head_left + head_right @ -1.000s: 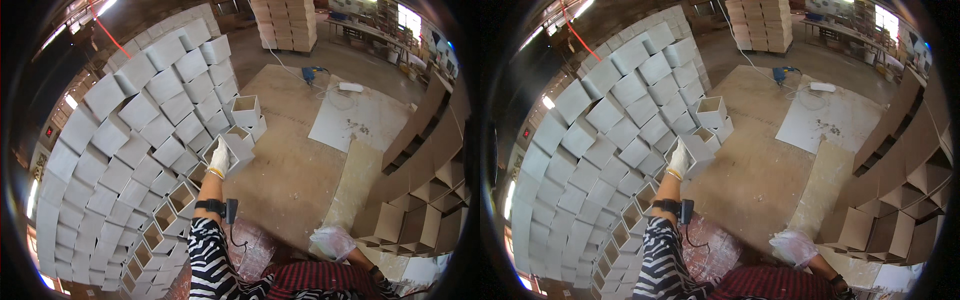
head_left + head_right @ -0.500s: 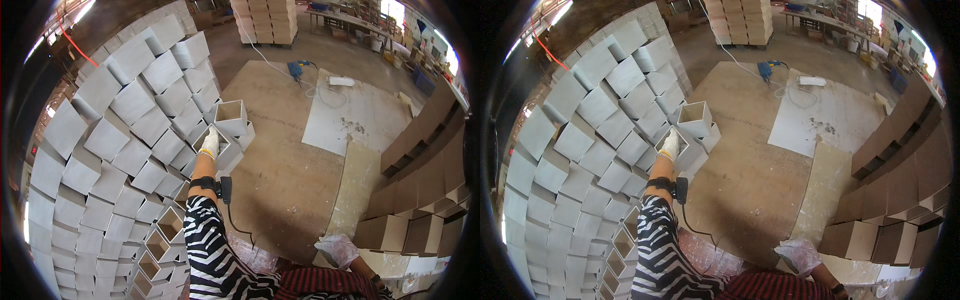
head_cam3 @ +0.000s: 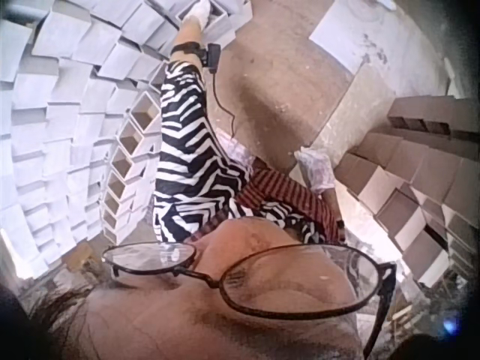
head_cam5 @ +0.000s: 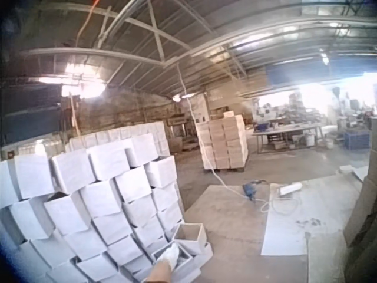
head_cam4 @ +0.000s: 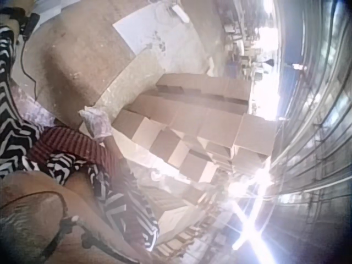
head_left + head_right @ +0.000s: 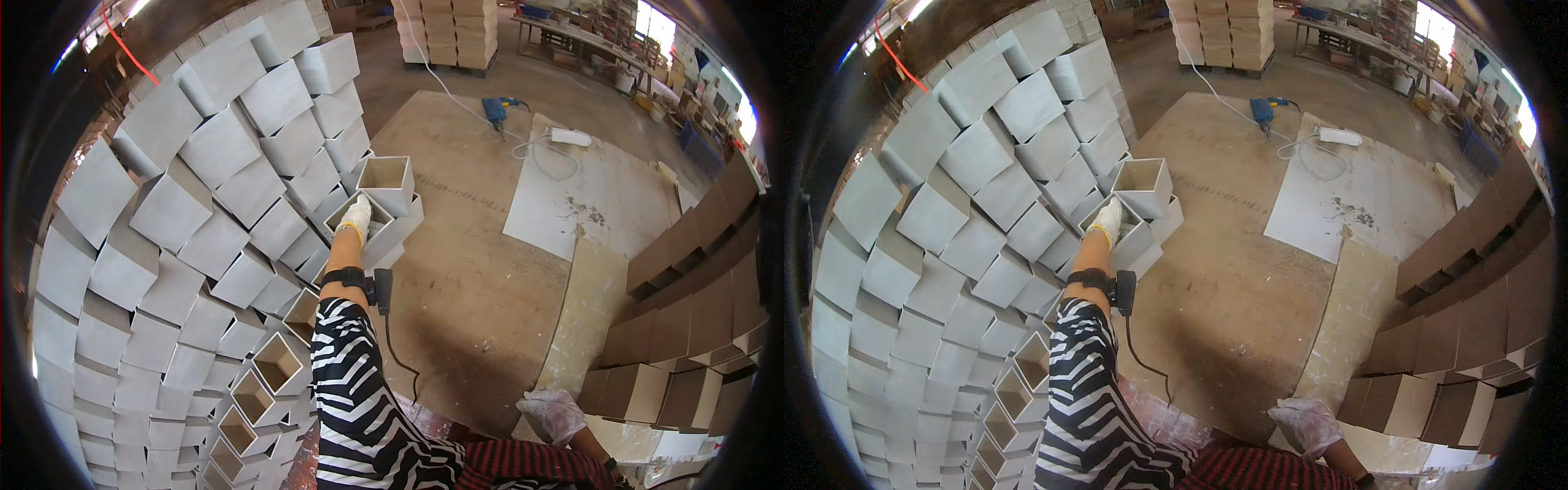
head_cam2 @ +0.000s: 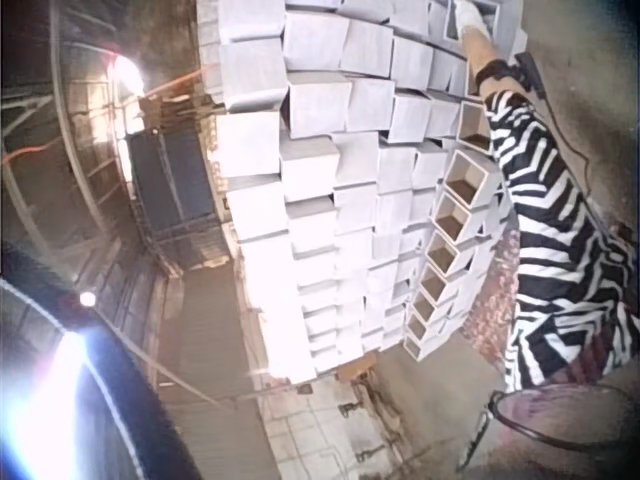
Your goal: The recorder is seen wiping white paint or residue off wooden storage boxes using a cloth and then stacking them.
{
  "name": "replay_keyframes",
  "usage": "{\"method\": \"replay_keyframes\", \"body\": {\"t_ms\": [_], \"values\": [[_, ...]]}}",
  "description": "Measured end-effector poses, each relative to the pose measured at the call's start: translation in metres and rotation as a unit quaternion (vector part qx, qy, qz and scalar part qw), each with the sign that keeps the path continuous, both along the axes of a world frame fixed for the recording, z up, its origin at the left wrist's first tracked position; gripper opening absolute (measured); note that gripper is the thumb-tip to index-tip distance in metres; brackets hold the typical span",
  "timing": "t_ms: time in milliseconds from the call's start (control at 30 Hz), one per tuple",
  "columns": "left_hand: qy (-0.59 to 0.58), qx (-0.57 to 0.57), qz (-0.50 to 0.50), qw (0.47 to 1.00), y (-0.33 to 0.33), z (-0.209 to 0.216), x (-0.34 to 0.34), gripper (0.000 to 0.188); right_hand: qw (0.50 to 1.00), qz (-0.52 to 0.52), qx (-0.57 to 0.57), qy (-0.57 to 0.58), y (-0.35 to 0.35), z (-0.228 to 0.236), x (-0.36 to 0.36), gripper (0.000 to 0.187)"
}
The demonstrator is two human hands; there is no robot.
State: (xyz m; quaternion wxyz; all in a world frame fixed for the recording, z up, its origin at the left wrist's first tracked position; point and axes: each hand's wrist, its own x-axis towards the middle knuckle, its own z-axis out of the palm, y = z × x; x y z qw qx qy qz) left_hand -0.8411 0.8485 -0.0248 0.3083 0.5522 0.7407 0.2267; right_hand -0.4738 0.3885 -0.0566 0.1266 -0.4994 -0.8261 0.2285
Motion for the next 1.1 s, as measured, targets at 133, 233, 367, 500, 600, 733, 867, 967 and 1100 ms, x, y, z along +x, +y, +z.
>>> {"method": "replay_keyframes", "body": {"t_ms": [133, 233, 367, 500, 600, 733, 867, 967, 1100], "values": [[-0.086, -0.029, 0.018, 0.996, -0.009, 0.014, 0.005, 0.061, 0.999, 0.000, -0.024, 0.026, 0.004, -0.002, -0.002, 0.028], [0.064, 0.004, -0.040, 0.997, -0.023, 0.027, 0.026, 0.050, 0.999, 0.035, 0.034, -0.013, 0.009, -0.001, -0.002, 0.030], [0.278, 0.072, -0.194, 0.938, -0.014, 0.008, 0.018, 0.033, 0.999, 0.033, -0.006, -0.022, 0.014, 0.004, -0.010, 0.029], [0.252, 0.067, -0.168, 0.951, -0.024, 0.014, 0.031, 0.033, 0.999, 0.026, 0.000, -0.018, 0.014, -0.001, -0.007, 0.028], [0.252, 0.075, -0.156, 0.952, -0.028, 0.017, 0.028, 0.033, 1.000, 0.005, -0.022, -0.016, 0.013, 0.001, -0.008, 0.027], [0.225, 0.016, -0.158, 0.961, -0.034, 0.035, 0.027, 0.037, 0.998, -0.001, -0.038, -0.057, 0.012, -0.001, -0.007, 0.028], [0.239, 0.055, -0.162, 0.956, -0.033, 0.030, 0.029, 0.033, 0.998, -0.007, -0.047, -0.029, 0.011, -0.005, 0.000, 0.030], [0.283, 0.077, -0.178, 0.939, -0.012, -0.003, 0.008, 0.033, 0.999, 0.008, -0.049, -0.017, 0.013, -0.010, -0.001, 0.030], [0.240, 0.023, -0.185, 0.953, -0.019, 0.019, 0.021, 0.040, 0.996, 0.017, -0.011, -0.084, 0.015, 0.012, -0.006, 0.030]]}}
